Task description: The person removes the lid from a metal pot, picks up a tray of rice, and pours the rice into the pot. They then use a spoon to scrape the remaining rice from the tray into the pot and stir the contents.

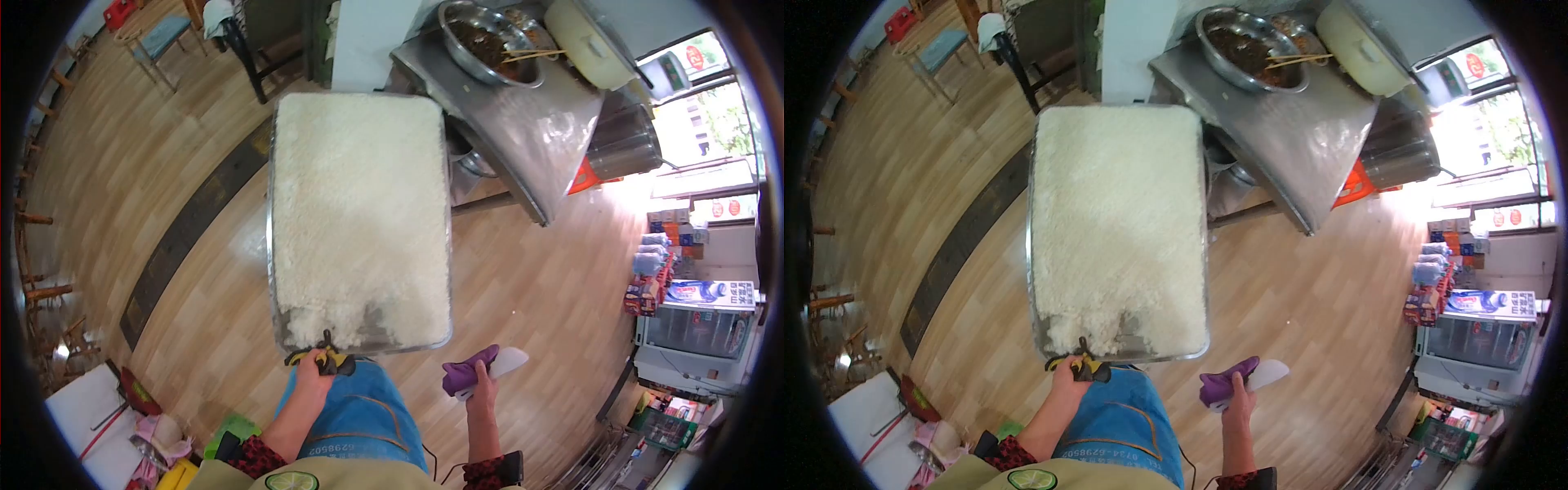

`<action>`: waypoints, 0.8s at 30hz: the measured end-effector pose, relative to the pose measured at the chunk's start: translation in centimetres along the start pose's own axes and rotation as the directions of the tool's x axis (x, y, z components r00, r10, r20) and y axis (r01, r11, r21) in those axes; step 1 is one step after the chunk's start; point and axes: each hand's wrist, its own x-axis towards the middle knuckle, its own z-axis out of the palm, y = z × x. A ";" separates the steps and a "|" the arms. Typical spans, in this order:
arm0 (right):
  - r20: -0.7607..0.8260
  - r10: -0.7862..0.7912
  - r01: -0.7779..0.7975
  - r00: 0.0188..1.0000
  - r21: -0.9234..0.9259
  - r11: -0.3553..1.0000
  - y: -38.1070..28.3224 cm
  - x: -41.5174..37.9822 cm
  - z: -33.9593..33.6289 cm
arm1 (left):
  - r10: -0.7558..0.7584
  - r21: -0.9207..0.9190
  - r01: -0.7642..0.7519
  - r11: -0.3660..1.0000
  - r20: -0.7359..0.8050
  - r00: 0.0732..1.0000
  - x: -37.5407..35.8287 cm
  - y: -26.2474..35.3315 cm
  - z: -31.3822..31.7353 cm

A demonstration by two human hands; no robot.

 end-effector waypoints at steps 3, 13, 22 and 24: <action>0.056 -0.299 0.303 0.953 -0.240 0.922 -4.5 1.8 1.4 | -0.045 0.029 0.045 0.999 0.009 0.999 0.5 0.2 0.3; 0.098 -0.907 0.639 0.410 -0.740 0.209 -28.9 14.5 15.6 | -0.013 -0.040 0.017 0.999 0.088 0.996 0.7 -0.3 0.0; 0.337 -0.852 0.749 0.401 -0.655 0.093 -30.5 31.8 26.3 | 0.399 0.030 -0.402 0.915 -0.203 0.894 0.1 -2.3 0.0; 0.245 -0.850 0.759 0.467 -0.604 0.243 -29.8 27.6 27.7 | 0.589 0.201 -0.559 0.805 -0.152 0.794 0.2 -1.5 -0.3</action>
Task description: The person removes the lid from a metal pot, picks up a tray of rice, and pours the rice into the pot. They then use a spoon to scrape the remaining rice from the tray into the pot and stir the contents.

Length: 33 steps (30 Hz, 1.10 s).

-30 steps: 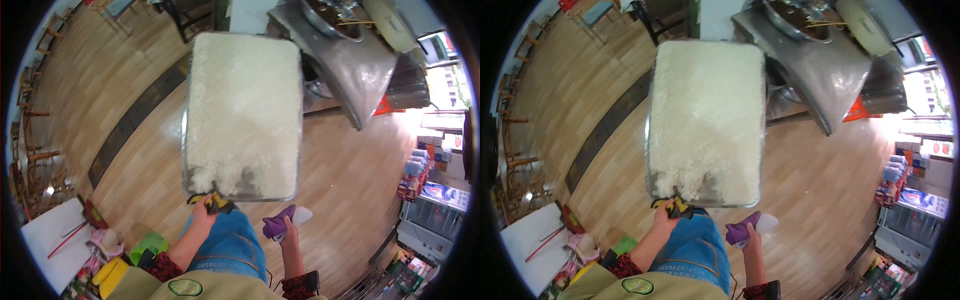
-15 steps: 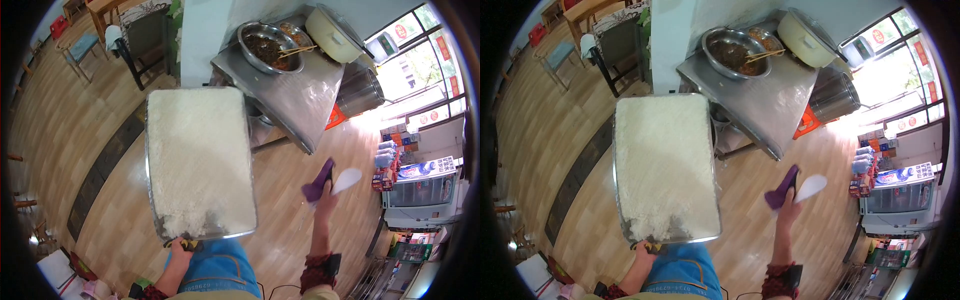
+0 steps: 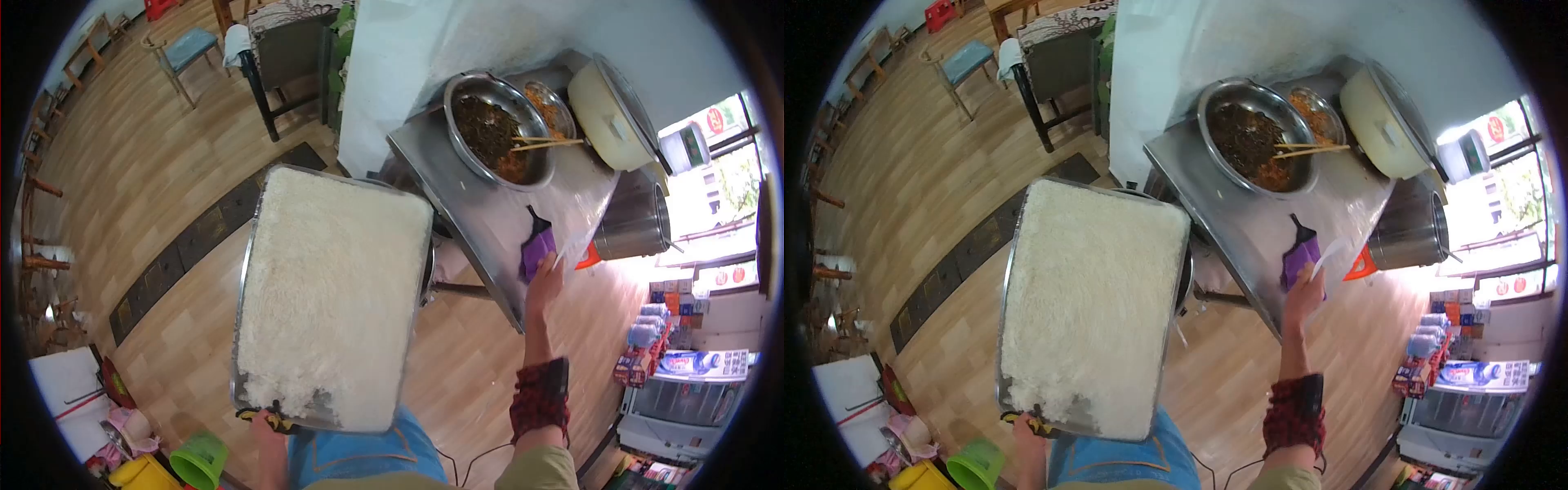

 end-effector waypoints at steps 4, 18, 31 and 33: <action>0.391 -0.214 0.234 0.895 -0.004 0.972 -3.6 -7.0 0.0 | 0.033 -0.171 -0.087 0.981 -0.297 0.954 1.0 4.4 -0.4; 1.000 0.011 -0.671 0.002 -0.007 0.742 -10.5 -18.9 1.3 | 0.647 0.290 -0.586 0.757 -0.205 0.734 0.3 30.0 -2.3; 0.965 0.218 -0.757 -0.143 -0.249 0.604 -10.4 -19.9 1.6 | 0.688 0.361 -0.643 0.676 0.004 0.726 -10.5 37.6 6.2; 0.934 0.160 -0.839 -0.320 -0.358 0.410 -9.5 -20.0 3.0 | 0.692 0.385 -0.649 0.656 0.037 0.721 -11.0 37.2 6.2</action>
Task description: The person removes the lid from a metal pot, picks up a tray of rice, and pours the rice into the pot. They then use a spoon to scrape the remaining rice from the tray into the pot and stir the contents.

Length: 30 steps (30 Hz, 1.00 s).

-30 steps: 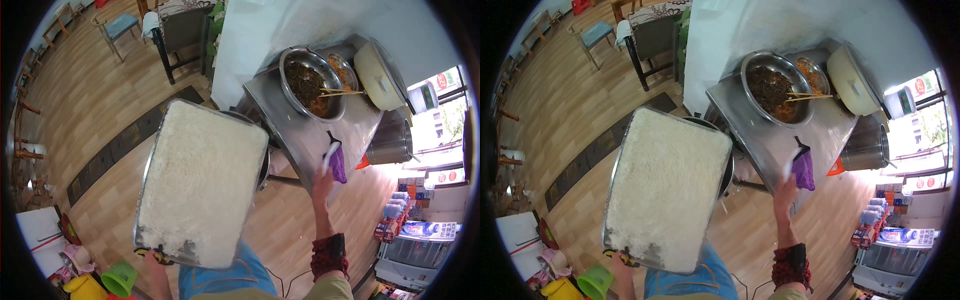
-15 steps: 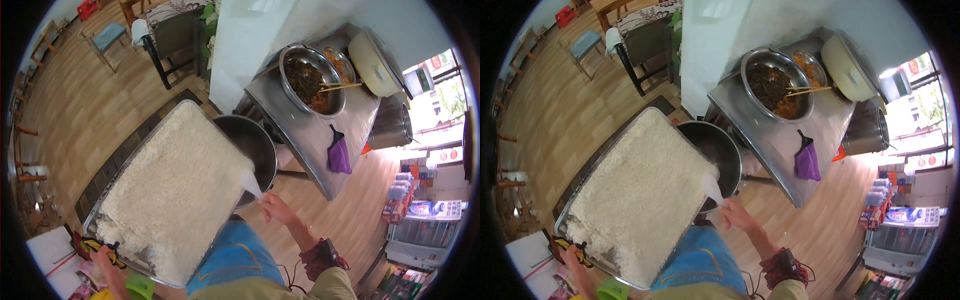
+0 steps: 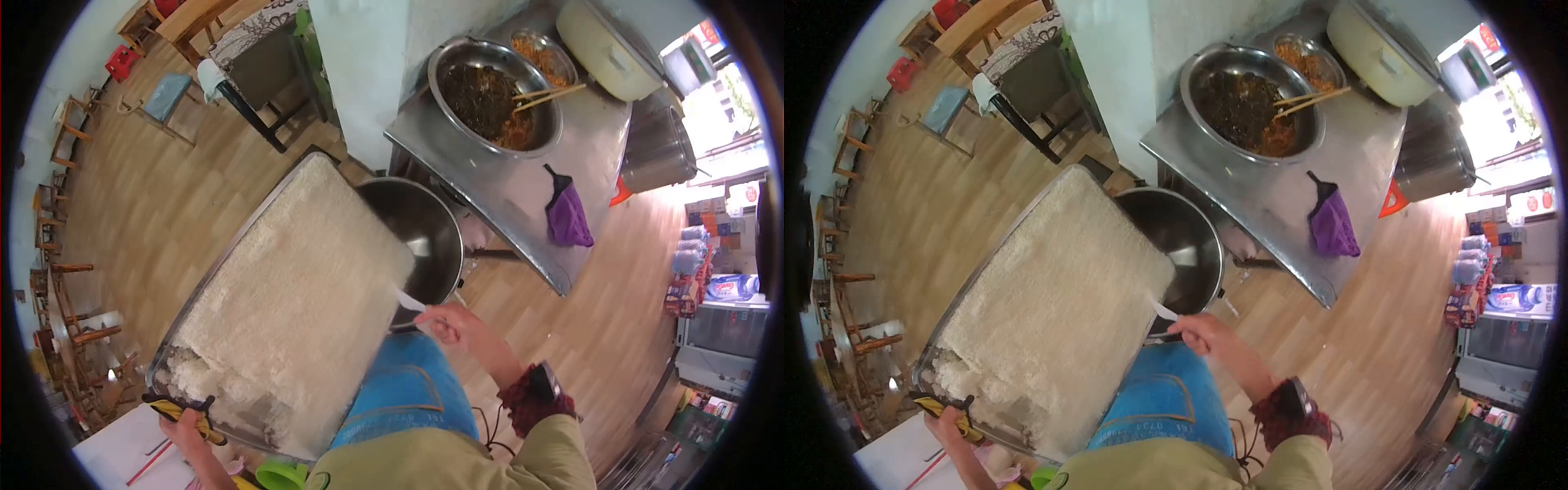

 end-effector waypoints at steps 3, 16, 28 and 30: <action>0.159 0.170 -0.210 0.973 0.281 0.937 -1.1 3.3 -1.3 | 0.040 -0.027 -0.040 0.999 0.000 0.999 -1.0 -0.2 0.5; -0.137 -0.020 0.094 0.990 0.553 0.828 -2.3 11.8 1.7 | 0.203 -0.002 -0.203 0.979 0.023 0.979 -3.1 4.7 4.8; -0.548 -0.192 0.317 0.814 0.141 0.938 -1.4 12.0 3.3 | 0.250 0.051 -0.254 0.966 0.060 0.966 -3.5 5.3 5.0; -0.521 -0.203 0.336 0.829 0.175 0.925 -0.1 11.2 3.0 | 0.255 0.039 -0.258 0.965 0.067 0.964 -3.9 5.4 5.0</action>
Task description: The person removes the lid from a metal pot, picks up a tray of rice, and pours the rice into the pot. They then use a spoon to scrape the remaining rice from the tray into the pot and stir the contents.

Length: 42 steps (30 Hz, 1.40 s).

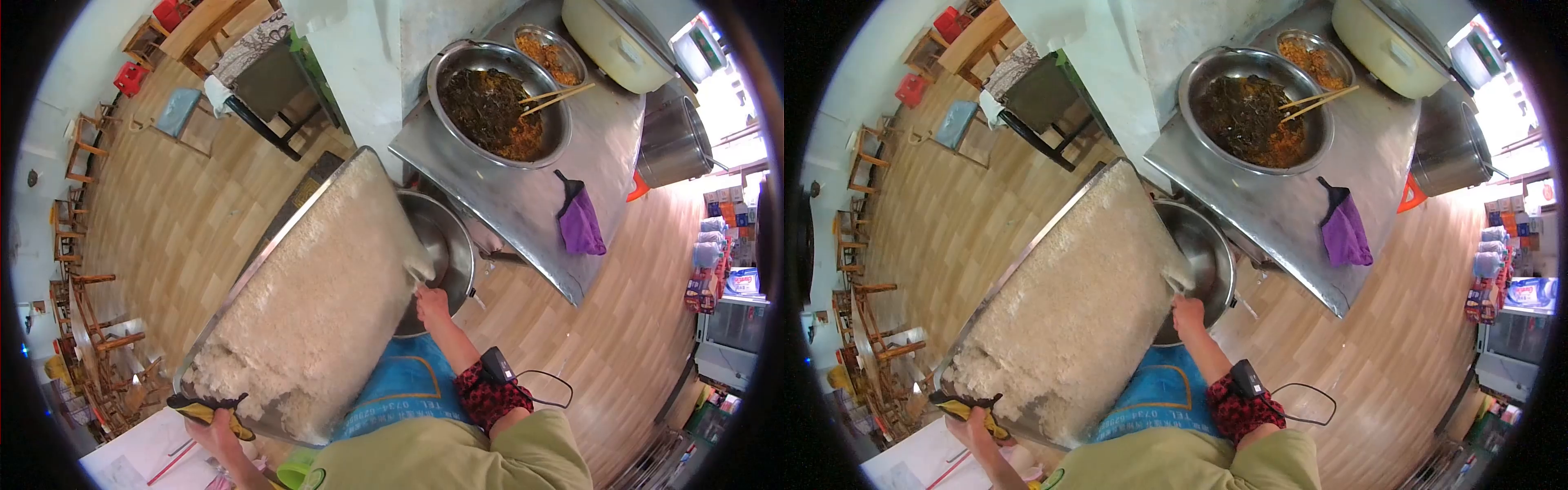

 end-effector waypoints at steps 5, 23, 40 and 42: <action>0.131 0.000 -0.019 0.991 0.141 0.990 -1.1 -2.5 -4.5 | 0.016 -0.042 -0.017 0.999 -0.041 0.999 -0.9 1.0 0.7; 0.389 0.266 -0.356 0.882 0.181 0.917 -0.7 -1.9 3.0 | -0.068 0.025 0.070 0.997 -0.062 0.996 -1.2 0.5 0.3; 0.547 0.534 -0.463 0.645 -0.277 0.842 -5.0 -7.7 -7.1 | -0.034 -0.022 0.033 0.999 -0.057 0.998 -1.1 0.0 0.2; 0.588 0.561 -0.580 0.583 -0.182 0.794 -2.4 -9.0 -6.4 | -0.042 -0.021 0.041 0.999 -0.067 0.997 -1.0 -0.5 0.2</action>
